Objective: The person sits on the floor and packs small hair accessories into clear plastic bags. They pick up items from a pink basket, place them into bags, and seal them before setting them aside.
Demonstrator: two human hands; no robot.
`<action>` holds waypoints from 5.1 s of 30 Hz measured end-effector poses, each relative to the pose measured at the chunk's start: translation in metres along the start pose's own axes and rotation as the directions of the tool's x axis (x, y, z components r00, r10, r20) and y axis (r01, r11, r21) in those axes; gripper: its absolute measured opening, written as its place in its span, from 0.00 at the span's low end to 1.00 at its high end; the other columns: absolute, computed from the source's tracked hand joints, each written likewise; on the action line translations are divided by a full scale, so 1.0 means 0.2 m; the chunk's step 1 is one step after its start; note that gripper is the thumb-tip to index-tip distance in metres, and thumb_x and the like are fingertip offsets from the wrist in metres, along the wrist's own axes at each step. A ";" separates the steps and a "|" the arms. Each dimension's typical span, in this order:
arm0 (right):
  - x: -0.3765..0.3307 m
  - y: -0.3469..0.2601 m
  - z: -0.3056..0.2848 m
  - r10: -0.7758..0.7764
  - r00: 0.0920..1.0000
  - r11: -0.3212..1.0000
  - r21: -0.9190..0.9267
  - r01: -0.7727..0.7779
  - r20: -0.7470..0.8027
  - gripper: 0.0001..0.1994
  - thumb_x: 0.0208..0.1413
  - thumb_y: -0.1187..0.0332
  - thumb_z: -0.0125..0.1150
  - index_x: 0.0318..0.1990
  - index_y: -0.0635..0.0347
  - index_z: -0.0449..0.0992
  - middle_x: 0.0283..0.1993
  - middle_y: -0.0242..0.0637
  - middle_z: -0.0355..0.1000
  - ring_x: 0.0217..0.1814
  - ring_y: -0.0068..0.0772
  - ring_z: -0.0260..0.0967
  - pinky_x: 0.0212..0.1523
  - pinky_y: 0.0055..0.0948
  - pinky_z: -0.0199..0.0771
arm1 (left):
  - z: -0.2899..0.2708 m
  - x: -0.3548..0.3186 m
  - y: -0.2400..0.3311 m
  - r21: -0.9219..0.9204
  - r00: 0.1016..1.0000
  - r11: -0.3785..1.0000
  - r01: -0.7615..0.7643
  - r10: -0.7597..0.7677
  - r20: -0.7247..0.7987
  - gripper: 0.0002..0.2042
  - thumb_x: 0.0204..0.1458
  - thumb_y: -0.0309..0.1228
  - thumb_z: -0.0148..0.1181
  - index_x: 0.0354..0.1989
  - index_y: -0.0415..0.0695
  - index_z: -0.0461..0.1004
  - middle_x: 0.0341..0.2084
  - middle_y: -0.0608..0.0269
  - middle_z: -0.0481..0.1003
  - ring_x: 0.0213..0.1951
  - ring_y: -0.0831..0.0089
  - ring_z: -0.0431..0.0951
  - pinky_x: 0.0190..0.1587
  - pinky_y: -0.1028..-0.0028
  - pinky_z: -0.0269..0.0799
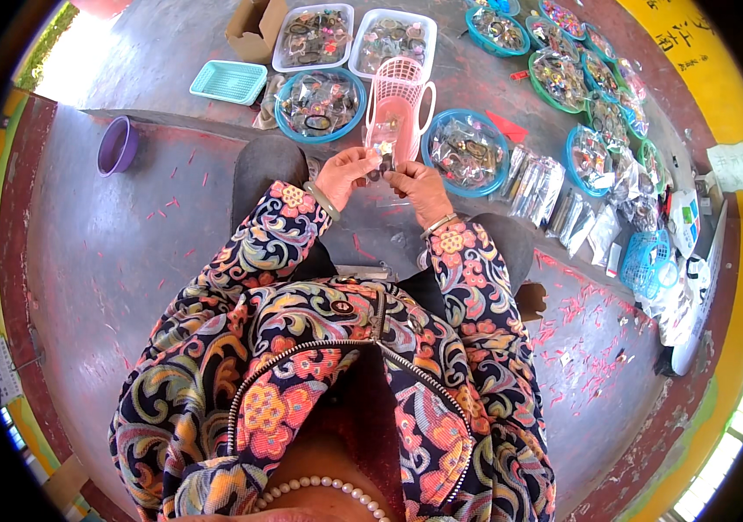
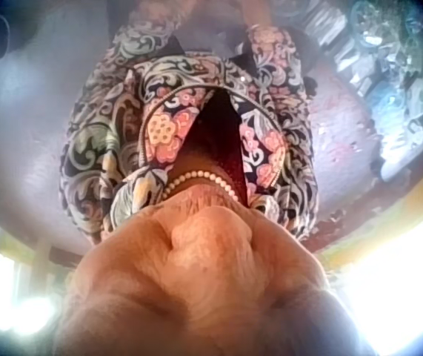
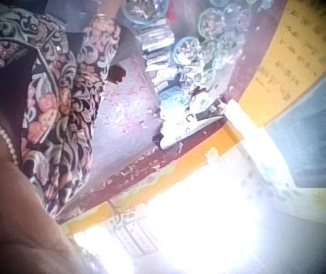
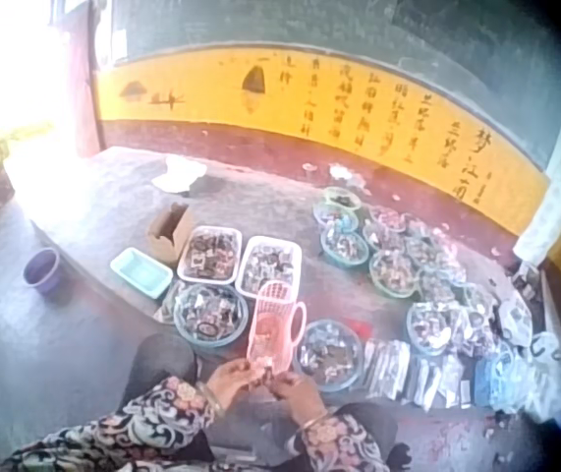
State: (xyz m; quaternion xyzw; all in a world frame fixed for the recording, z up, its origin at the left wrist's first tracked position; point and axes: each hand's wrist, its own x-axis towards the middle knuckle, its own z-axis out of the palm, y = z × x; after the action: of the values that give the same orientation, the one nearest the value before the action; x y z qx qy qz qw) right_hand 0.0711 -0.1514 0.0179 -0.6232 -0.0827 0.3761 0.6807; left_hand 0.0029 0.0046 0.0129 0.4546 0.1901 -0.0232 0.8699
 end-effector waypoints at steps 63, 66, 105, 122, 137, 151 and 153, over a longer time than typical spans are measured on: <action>0.00 -0.03 0.02 -0.023 0.994 0.992 0.122 0.036 -0.110 0.07 0.45 0.65 0.61 0.29 0.57 0.71 0.24 0.23 0.68 0.24 0.13 0.60 0.27 0.14 0.58 | -0.06 0.04 -0.10 0.161 0.996 0.984 0.072 -0.079 0.039 0.10 0.39 0.28 0.62 0.31 0.40 0.72 0.24 0.68 0.72 0.25 0.81 0.69 0.28 0.82 0.63; 0.00 -0.03 0.03 0.045 0.997 0.995 0.094 -0.039 -0.057 0.08 0.44 0.65 0.62 0.29 0.57 0.73 0.24 0.22 0.68 0.25 0.13 0.61 0.28 0.14 0.58 | -0.08 0.06 -0.11 0.296 0.998 0.955 0.017 -0.032 0.047 0.09 0.36 0.28 0.63 0.27 0.39 0.72 0.20 0.67 0.72 0.22 0.82 0.68 0.24 0.82 0.61; -0.06 -0.15 -0.19 0.086 0.996 0.956 -0.284 -0.077 0.019 0.06 0.44 0.70 0.59 0.27 0.63 0.75 0.21 0.29 0.70 0.18 0.15 0.61 0.19 0.15 0.59 | -0.03 -0.02 0.05 0.535 0.990 0.841 0.085 -0.131 0.048 0.11 0.47 0.34 0.55 0.31 0.38 0.73 0.24 0.64 0.75 0.26 0.81 0.73 0.26 0.82 0.61; 0.43 -0.05 -0.05 0.049 0.953 0.989 -0.119 -0.088 -0.297 0.06 0.47 0.74 0.50 0.31 0.69 0.69 0.23 0.38 0.70 0.24 0.30 0.72 0.17 0.18 0.69 | -0.05 0.00 0.00 0.153 0.969 0.970 0.187 -0.156 -0.192 0.09 0.48 0.34 0.53 0.34 0.43 0.71 0.27 0.64 0.75 0.30 0.77 0.73 0.30 0.80 0.63; 0.36 -0.30 -0.15 0.251 0.940 0.955 -0.217 -0.202 0.231 0.15 0.48 0.65 0.55 0.39 0.67 0.69 0.33 0.40 0.71 0.33 0.30 0.71 0.28 0.23 0.71 | -0.05 0.00 -0.02 0.149 0.974 0.971 0.186 -0.162 -0.159 0.08 0.48 0.35 0.53 0.32 0.43 0.72 0.27 0.63 0.75 0.29 0.78 0.73 0.29 0.81 0.62; 0.44 -0.04 -1.10 0.087 0.836 0.777 -0.488 -0.397 -0.542 0.09 0.42 0.67 0.57 0.24 0.66 0.71 0.21 0.39 0.69 0.18 0.28 0.66 0.17 0.23 0.66 | -0.08 -0.01 -0.01 0.204 0.959 0.939 0.278 -0.258 -0.119 0.12 0.51 0.39 0.49 0.33 0.43 0.71 0.29 0.63 0.74 0.30 0.78 0.72 0.30 0.80 0.63; 0.47 0.12 -1.35 0.130 0.873 0.580 -0.678 -0.451 -0.470 0.09 0.42 0.66 0.57 0.25 0.65 0.71 0.21 0.38 0.70 0.19 0.30 0.67 0.18 0.26 0.67 | -0.04 0.02 -0.05 0.214 0.961 0.938 0.273 -0.257 -0.099 0.12 0.50 0.38 0.49 0.32 0.41 0.71 0.28 0.60 0.74 0.29 0.75 0.73 0.27 0.79 0.63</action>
State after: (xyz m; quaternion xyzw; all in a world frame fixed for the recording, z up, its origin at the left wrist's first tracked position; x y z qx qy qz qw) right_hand 0.2855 -0.3070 -0.0939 -0.9164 0.0000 0.2880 0.2780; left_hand 0.0012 0.0064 -0.0007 0.5213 0.2759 -0.1457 0.7943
